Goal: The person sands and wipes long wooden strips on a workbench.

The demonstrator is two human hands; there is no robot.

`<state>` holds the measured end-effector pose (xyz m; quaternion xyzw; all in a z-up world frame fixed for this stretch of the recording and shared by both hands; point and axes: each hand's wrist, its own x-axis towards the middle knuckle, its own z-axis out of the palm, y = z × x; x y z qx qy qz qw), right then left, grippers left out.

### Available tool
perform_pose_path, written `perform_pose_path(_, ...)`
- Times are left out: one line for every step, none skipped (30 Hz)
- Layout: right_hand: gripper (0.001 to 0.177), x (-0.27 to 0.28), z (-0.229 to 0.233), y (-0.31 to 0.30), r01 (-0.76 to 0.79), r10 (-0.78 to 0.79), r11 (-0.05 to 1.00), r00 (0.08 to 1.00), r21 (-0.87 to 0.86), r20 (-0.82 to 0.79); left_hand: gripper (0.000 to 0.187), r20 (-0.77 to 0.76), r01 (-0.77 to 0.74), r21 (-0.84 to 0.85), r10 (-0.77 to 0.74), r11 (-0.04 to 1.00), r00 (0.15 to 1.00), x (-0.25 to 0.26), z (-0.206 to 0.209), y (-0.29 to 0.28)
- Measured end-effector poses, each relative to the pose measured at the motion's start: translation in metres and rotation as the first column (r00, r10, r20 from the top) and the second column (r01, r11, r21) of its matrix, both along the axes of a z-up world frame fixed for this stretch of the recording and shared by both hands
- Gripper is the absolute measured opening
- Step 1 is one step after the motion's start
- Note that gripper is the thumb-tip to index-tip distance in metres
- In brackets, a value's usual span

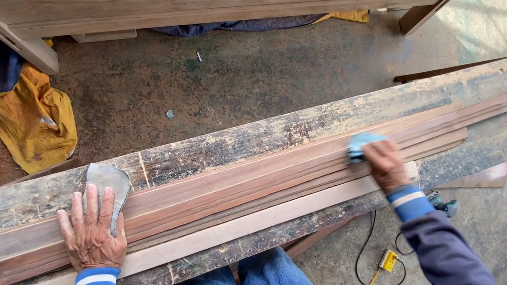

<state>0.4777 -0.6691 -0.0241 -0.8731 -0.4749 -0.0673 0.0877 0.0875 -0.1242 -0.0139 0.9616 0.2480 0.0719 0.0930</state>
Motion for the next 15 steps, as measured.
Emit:
perform_pose_path(0.027,-0.009,-0.014,0.001,-0.018,0.018,1.0,0.999,0.004,-0.038,0.063,-0.011,0.01,0.005,-0.01,1.0,1.0,0.001,0.0,-0.001)
perform_pose_path(0.027,-0.036,-0.02,0.031,-0.014,0.014,1.0,0.999,0.001,-0.041,0.063,-0.015,0.014,0.002,-0.014,1.0,1.0,0.0,0.0,-0.002)
perform_pose_path(0.028,-0.06,-0.025,0.062,-0.104,0.104,0.995,0.994,0.011,-0.043,0.063,-0.016,0.009,-0.004,-0.009,1.0,1.0,0.001,0.0,-0.002)
perform_pose_path(0.029,-0.083,-0.03,0.093,-0.194,0.194,0.981,0.98,0.021,-0.044,0.064,-0.018,0.004,-0.009,-0.004,1.0,1.0,0.001,0.001,-0.002)
perform_pose_path(0.029,-0.086,-0.021,0.104,-0.196,0.197,0.98,0.98,0.024,-0.042,0.064,-0.017,0.002,-0.005,-0.002,1.0,1.0,0.001,-0.001,-0.002)
perform_pose_path(0.029,-0.089,-0.012,0.116,-0.247,0.248,0.969,0.966,0.024,-0.072,0.063,-0.006,0.005,-0.008,-0.005,1.0,1.0,0.001,-0.002,-0.002)
perform_pose_path(0.029,-0.095,-0.004,0.128,-0.293,0.294,0.956,0.95,0.027,-0.107,0.062,0.001,0.012,-0.012,-0.012,1.0,1.0,-0.001,-0.004,0.0)
perform_pose_path(0.029,-0.083,-0.002,0.116,-0.292,0.293,0.956,0.95,0.032,-0.109,0.062,-0.003,0.013,-0.008,-0.013,1.0,1.0,-0.002,-0.001,0.001)
perform_pose_path(0.031,-0.07,0.001,0.101,-0.283,0.285,0.958,0.956,0.05,-0.065,0.061,-0.006,0.011,-0.005,-0.011,1.0,1.0,-0.001,-0.001,0.0)
perform_pose_path(0.033,-0.056,0.005,0.087,-0.274,0.276,0.959,0.961,0.068,-0.021,0.061,-0.008,0.009,-0.002,-0.009,1.0,1.0,0.0,-0.001,0.0)
perform_pose_path(0.033,-0.042,0.006,0.058,-0.279,0.281,0.958,0.96,0.063,-0.022,0.061,-0.008,0.004,-0.007,-0.004,1.0,1.0,0.0,-0.001,-0.001)
perform_pose_path(0.027,-0.027,0.008,0.029,-0.139,0.139,0.99,0.99,0.009,-0.015,0.062,-0.016,0.01,-0.007,-0.01,1.0,1.0,0.001,0.0,-0.002)
perform_pose_path(0.021,-0.011,0.01,0.003,0.001,-0.001,0.999,1.0,-0.037,0.002,0.062,-0.023,0.012,-0.003,-0.012,1.0,1.0,0.001,0.002,-0.001)
perform_pose_path(0.021,-0.01,0.009,0.007,-0.007,0.007,0.999,1.0,-0.039,0.004,0.062,-0.021,0.004,-0.004,-0.004,1.0,1.0,0.001,0.001,-0.001)
perform_pose_path(0.019,-0.013,0.007,0.009,-0.009,0.009,1.0,0.999,-0.005,-0.034,0.062,-0.025,0.006,0.001,-0.006,1.0,1.0,0.001,0.001,-0.001)
